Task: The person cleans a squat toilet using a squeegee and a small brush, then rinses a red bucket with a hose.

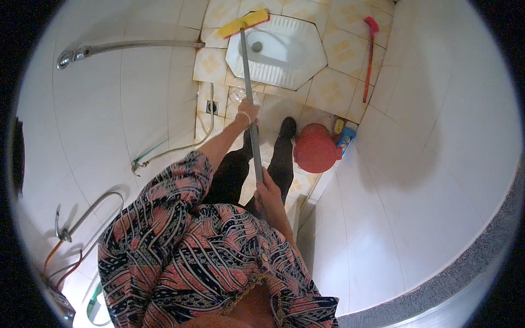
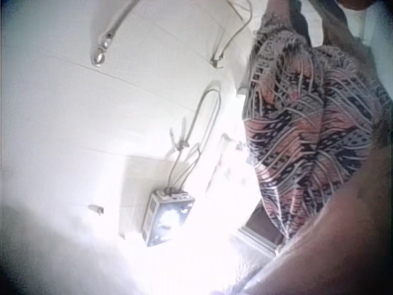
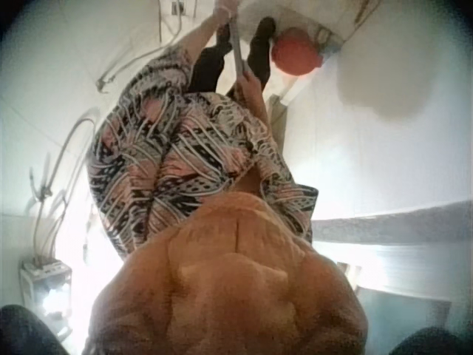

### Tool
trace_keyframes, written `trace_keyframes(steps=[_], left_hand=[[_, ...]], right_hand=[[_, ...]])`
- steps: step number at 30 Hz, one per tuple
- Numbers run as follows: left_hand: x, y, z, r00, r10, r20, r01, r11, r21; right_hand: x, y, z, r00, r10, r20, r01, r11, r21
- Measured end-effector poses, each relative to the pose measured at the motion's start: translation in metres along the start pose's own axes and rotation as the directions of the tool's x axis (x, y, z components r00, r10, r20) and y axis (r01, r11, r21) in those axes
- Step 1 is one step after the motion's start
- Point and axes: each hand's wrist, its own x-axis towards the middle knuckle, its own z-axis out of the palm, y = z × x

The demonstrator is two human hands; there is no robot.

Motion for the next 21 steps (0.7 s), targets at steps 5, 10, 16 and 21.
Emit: trace_keyframes(steps=[5, 10, 16, 21], left_hand=[[0.004, 0.011, -0.027, 0.995, 0.095, 0.034, -0.097, 0.993, 0.06], [0.036, -0.037, -0.051, 0.974, 0.225, -0.004, -0.205, 0.894, 0.399], [-0.109, 0.03, 0.036, 0.952, 0.203, 0.231, -0.282, 0.876, 0.392], [-0.157, 0.045, 0.052, 0.918, -0.341, 0.201, 0.396, 0.811, -0.432]], right_hand=[[0.01, -0.005, -0.001, 0.997, 0.035, -0.074, -0.04, 0.998, -0.058], [0.041, -0.022, 0.025, 0.997, -0.046, 0.069, 0.059, 0.98, -0.192], [-0.04, 0.05, -0.069, 0.999, 0.012, -0.039, -0.029, 0.885, -0.464], [-0.058, 0.096, -0.104, 0.989, -0.145, 0.036, 0.129, 0.705, -0.697]])
